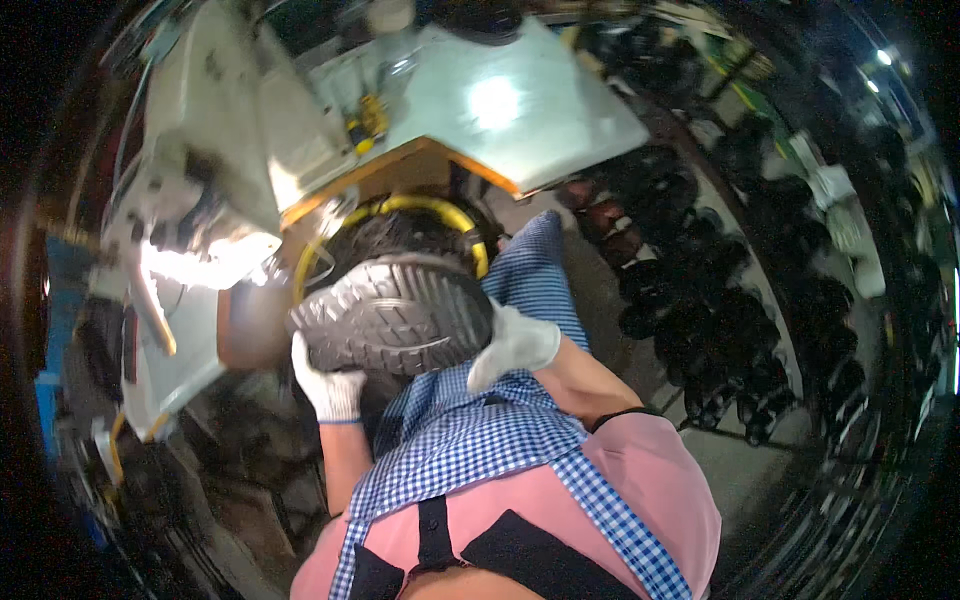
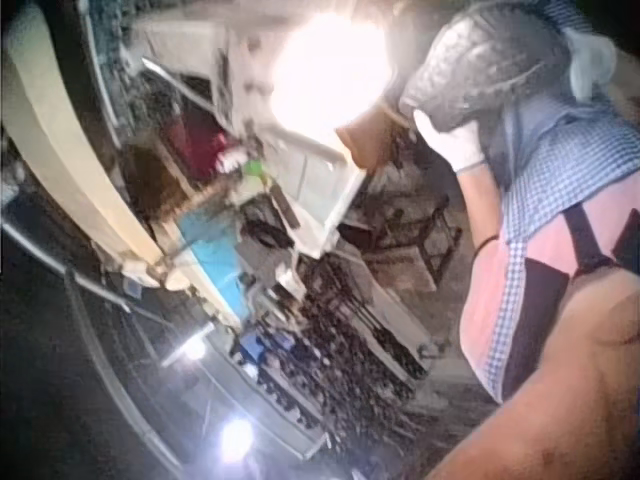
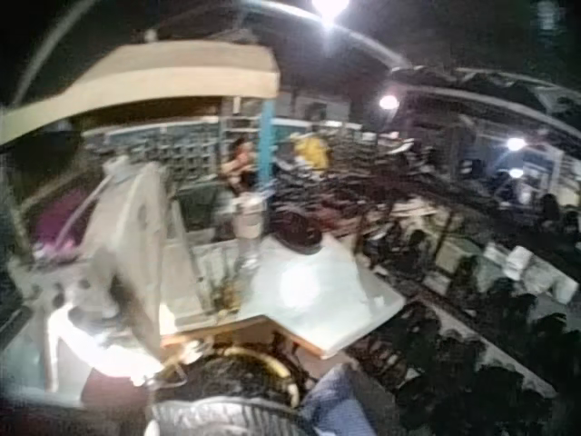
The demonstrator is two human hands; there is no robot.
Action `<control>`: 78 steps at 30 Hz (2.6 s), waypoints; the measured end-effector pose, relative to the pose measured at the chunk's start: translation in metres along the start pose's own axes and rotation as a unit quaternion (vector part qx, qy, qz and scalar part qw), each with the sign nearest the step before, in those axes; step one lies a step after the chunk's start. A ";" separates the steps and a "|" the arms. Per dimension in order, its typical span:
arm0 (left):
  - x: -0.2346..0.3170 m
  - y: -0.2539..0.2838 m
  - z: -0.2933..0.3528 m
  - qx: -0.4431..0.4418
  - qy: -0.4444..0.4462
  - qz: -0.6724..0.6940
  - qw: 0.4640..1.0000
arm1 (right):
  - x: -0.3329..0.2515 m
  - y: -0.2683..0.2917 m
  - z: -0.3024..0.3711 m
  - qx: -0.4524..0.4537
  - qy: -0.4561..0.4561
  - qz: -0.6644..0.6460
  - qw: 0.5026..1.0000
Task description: Manufacturing shoes by pressing soles against a machine and placing them on storage racks.
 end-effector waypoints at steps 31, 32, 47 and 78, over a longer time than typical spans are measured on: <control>0.032 -0.055 -0.018 -0.353 -0.042 -0.290 0.888 | 0.068 0.081 0.041 0.415 -0.068 -0.100 0.902; 0.036 -0.044 -0.019 -0.291 -0.009 -0.259 0.921 | 0.068 0.080 0.039 0.405 -0.114 0.058 0.905; 0.110 0.039 0.020 -0.247 -0.090 -0.009 0.965 | 0.098 -0.022 -0.072 0.165 -0.042 -0.172 0.970; 0.058 -0.047 0.031 -0.064 -0.169 -0.333 0.926 | 0.065 -0.022 -0.090 0.201 0.047 0.299 0.932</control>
Point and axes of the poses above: each hand's wrist, its own z-axis away from the middle knuckle, its own y-axis out of the back of the hand, x = y × z, the point moved 5 cm from there along -z, towards the middle knuckle, and after that the axes turned 3 degrees about -x, right-handed, at the moved point
